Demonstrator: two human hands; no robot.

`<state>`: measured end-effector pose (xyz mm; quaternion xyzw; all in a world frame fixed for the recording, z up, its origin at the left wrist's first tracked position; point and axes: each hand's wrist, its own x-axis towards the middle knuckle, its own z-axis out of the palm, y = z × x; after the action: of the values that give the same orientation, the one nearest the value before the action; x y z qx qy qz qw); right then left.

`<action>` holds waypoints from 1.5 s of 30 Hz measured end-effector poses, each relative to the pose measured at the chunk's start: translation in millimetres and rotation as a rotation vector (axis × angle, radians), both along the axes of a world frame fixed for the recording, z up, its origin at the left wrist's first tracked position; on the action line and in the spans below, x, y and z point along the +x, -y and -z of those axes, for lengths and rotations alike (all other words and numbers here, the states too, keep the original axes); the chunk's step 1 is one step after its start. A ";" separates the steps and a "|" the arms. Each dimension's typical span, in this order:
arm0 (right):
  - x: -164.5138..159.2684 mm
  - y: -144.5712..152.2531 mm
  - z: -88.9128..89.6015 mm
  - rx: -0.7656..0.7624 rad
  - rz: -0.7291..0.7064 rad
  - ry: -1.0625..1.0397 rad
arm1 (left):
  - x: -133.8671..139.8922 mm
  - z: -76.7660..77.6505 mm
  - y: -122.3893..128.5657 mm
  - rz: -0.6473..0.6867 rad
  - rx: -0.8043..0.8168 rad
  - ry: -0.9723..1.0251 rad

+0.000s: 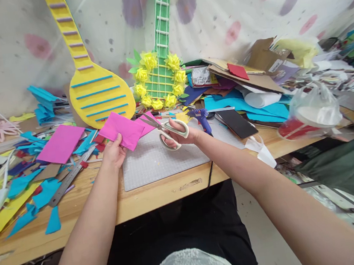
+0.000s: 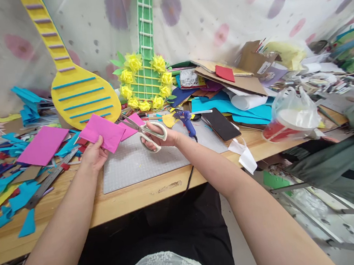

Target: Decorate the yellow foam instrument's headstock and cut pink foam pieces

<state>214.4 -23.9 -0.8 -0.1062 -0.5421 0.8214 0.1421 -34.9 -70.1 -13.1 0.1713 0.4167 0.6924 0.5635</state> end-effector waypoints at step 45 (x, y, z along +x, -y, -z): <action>-29.1 1.5 7.8 0.026 -0.060 0.059 | 10.4 2.5 3.2 0.048 0.032 -0.068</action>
<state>185.3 -25.4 -8.6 -0.1125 -0.5598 0.8145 0.1028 -24.5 -73.3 -15.6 0.2137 0.4203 0.6792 0.5625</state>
